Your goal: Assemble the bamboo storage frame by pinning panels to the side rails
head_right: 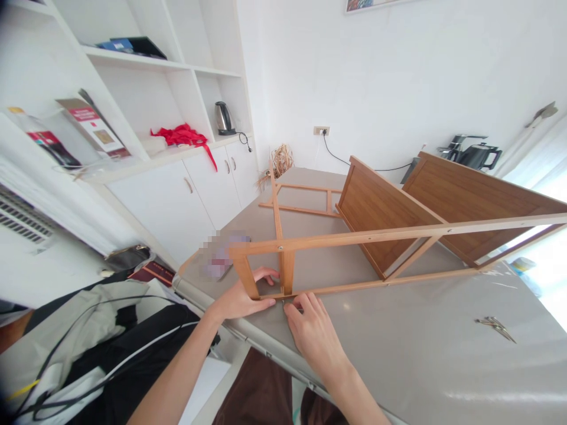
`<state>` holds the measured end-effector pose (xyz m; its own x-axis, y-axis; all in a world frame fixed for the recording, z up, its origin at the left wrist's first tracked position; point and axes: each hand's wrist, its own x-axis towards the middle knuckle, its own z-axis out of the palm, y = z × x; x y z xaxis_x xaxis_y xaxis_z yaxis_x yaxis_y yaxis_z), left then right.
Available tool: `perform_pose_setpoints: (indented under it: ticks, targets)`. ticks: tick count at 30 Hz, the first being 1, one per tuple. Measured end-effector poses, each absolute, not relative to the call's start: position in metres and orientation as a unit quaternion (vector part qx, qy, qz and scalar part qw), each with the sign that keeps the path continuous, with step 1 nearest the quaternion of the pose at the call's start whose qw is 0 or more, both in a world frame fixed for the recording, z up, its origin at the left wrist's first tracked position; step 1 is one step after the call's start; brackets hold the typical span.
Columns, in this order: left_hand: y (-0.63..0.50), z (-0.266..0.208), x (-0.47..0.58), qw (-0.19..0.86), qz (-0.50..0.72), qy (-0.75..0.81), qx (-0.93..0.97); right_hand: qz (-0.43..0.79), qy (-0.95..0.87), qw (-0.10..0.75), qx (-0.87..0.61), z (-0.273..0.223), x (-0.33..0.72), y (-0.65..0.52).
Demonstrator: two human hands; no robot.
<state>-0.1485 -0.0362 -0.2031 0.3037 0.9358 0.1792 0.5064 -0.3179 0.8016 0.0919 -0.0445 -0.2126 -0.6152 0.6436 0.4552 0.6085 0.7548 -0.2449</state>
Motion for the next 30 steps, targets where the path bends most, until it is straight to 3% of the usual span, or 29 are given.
perform_pose_setpoints:
  ticks: [20,30]
  targets:
    - [-0.0358,-0.1972,-0.1479,0.317,0.307,0.506,0.741,-0.065,-0.918,0.207,-0.332,-0.2073,0.0876,-0.0408]
    - [-0.037,-0.203,-0.1497,0.333,0.308,0.507,0.733,-0.006,-0.901,0.272,-0.339,-0.2148,0.093,-0.041]
